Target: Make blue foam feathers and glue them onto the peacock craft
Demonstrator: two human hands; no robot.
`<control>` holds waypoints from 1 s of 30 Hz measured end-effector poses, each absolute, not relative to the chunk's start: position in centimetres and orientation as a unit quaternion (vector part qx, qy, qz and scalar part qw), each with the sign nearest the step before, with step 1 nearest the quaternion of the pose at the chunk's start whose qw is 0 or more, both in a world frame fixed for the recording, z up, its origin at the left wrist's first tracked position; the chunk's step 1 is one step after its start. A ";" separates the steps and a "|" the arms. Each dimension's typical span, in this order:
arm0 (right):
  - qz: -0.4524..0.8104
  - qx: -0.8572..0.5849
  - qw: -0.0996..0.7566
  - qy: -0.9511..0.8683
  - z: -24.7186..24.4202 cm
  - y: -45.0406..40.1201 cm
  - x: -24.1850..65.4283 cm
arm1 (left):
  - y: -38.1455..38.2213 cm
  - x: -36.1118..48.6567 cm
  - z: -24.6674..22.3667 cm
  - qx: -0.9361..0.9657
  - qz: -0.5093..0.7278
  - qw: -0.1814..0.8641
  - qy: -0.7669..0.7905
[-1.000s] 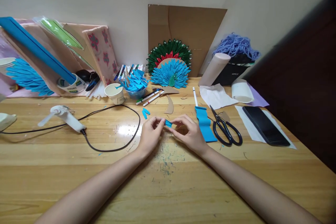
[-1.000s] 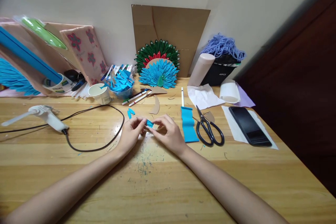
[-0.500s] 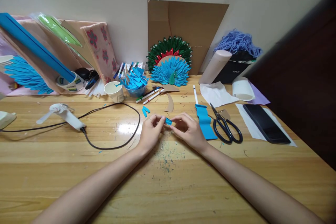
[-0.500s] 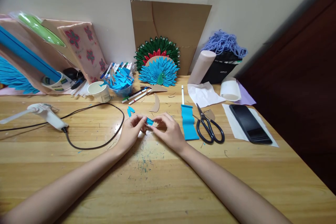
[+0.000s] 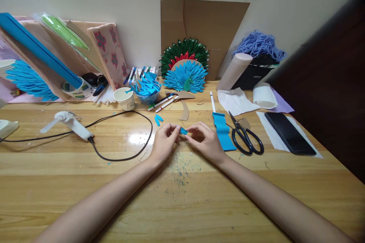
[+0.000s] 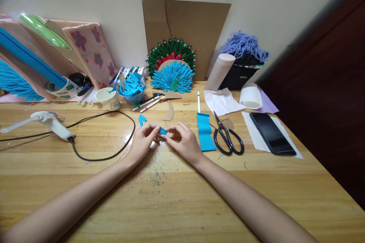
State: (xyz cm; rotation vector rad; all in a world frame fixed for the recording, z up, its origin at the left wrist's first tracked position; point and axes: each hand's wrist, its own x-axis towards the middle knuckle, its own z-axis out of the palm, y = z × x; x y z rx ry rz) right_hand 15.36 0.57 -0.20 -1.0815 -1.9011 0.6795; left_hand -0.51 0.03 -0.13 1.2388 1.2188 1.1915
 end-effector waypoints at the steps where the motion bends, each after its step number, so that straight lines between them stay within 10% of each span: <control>1: 0.268 -0.430 0.413 -0.757 -0.2 0.6 15.4 | 0.0 -0.5 -0.1 0.510 0.493 0.495 0.502; 30: 0.253 -0.431 0.420 -0.758 -0.2 0.5 15.3 | 0.0 -0.6 -0.6 0.492 0.492 0.527 0.488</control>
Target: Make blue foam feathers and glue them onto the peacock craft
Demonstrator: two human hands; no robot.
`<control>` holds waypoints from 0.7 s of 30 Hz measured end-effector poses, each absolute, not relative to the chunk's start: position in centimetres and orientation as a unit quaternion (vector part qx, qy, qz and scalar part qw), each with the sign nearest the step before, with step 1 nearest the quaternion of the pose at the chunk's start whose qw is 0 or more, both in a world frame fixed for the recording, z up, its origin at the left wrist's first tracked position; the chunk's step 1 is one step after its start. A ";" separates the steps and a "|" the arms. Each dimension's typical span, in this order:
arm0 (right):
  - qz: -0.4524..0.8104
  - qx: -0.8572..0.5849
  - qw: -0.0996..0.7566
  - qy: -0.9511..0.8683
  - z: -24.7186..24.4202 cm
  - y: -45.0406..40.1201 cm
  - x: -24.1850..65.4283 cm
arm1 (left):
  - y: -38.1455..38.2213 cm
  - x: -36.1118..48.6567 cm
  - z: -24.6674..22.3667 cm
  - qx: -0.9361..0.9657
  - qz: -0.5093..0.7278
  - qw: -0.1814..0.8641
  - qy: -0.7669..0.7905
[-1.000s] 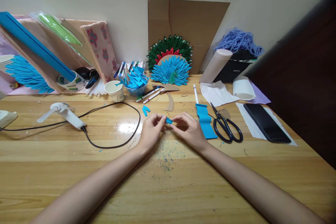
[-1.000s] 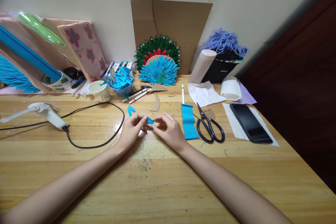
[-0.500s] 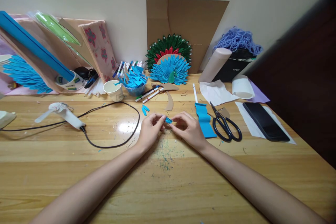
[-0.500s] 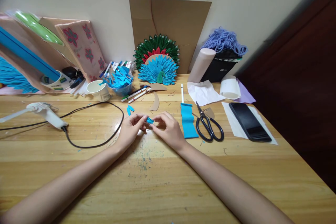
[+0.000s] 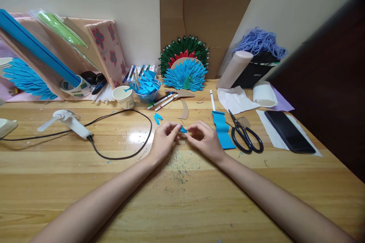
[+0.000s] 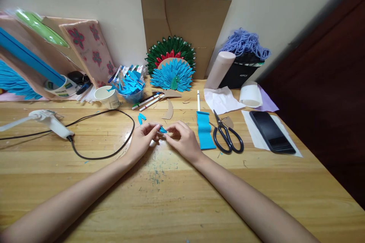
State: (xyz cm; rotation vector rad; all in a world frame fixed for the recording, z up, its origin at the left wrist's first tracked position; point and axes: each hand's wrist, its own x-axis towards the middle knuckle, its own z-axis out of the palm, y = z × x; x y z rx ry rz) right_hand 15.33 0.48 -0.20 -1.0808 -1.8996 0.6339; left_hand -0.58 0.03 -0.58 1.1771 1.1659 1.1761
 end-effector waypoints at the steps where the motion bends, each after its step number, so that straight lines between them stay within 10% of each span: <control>1: 0.252 -0.430 0.420 -0.758 -0.2 0.5 15.3 | 0.0 -0.6 -0.6 0.493 0.492 0.527 0.487; 21: 0.237 -0.433 0.415 -0.764 -0.2 0.4 15.4 | 0.1 -0.5 -0.5 0.503 0.494 0.509 0.493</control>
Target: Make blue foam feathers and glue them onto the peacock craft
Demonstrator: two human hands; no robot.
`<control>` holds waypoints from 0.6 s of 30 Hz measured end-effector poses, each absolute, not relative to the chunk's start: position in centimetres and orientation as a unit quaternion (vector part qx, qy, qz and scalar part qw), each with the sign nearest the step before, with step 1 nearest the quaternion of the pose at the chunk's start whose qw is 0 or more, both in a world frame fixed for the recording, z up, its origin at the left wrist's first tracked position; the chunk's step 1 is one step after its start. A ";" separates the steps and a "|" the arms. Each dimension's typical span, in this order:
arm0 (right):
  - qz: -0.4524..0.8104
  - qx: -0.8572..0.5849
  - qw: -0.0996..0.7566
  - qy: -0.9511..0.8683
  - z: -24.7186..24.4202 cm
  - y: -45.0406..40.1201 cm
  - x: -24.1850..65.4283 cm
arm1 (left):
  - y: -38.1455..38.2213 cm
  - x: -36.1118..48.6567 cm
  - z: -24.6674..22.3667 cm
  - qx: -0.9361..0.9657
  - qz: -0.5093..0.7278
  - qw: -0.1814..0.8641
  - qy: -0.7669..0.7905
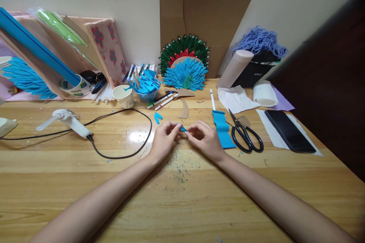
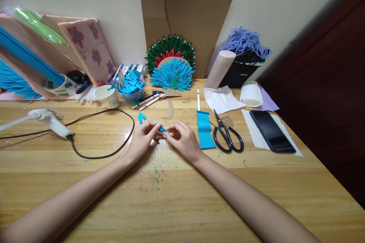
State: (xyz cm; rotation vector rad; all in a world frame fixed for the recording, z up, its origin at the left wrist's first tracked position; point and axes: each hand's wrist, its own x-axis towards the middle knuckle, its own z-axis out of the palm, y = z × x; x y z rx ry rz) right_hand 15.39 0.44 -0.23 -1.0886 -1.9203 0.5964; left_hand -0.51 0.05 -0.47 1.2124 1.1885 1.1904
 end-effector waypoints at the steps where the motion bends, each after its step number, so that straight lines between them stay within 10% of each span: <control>1: 0.237 -0.433 0.415 -0.764 -0.2 0.4 15.4 | 0.0 -0.5 -0.5 0.508 0.493 0.504 0.494; 18: 0.230 -0.439 0.414 -0.764 -0.4 0.4 15.4 | 0.0 -0.6 -0.5 0.524 0.488 0.485 0.502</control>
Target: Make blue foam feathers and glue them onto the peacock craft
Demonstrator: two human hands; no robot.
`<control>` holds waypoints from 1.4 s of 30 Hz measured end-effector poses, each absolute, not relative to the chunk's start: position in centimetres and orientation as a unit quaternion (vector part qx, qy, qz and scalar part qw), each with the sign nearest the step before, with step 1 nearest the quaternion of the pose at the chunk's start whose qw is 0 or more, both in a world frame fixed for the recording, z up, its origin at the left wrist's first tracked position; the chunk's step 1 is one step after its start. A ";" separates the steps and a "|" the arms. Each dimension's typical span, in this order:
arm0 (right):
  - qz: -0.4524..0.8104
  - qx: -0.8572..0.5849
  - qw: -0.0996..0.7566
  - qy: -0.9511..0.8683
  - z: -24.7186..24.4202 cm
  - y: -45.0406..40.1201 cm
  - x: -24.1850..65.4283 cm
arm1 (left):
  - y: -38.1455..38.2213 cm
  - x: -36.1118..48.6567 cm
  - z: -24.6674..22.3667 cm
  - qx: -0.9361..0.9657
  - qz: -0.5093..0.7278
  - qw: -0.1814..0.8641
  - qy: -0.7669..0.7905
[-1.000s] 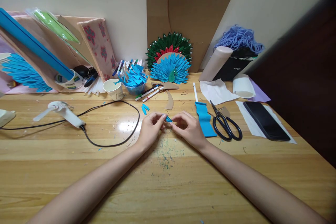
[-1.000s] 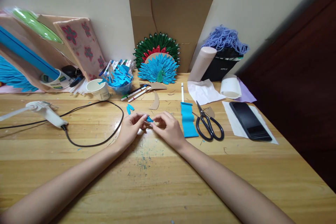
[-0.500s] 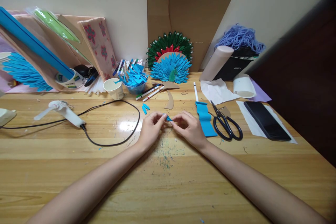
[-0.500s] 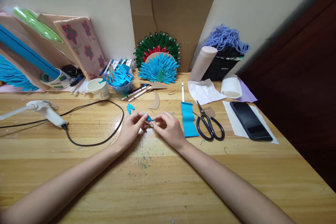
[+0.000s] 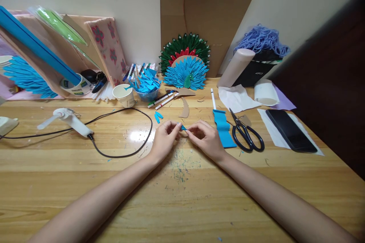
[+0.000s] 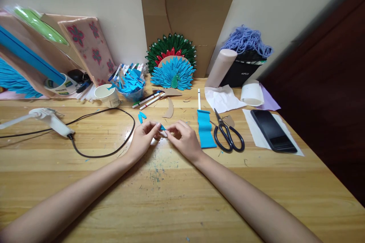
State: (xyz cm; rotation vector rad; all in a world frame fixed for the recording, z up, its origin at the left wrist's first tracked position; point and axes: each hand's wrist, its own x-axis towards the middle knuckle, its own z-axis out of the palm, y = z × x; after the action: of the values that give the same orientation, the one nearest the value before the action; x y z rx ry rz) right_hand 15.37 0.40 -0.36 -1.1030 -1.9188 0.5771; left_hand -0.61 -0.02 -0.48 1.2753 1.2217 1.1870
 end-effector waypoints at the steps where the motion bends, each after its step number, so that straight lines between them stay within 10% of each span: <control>1: 0.229 -0.439 0.414 -0.764 -0.4 0.4 15.4 | 0.0 -0.6 -0.5 0.522 0.488 0.487 0.502; 42: 0.224 -0.422 0.418 -0.773 -0.4 0.4 15.4 | -0.1 -0.4 0.1 0.491 0.500 0.489 0.519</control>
State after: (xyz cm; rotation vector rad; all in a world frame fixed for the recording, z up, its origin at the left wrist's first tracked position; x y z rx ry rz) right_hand 15.37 0.42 -0.38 -1.0592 -1.9389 0.5608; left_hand -0.43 -0.14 0.15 1.1926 1.2610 1.2151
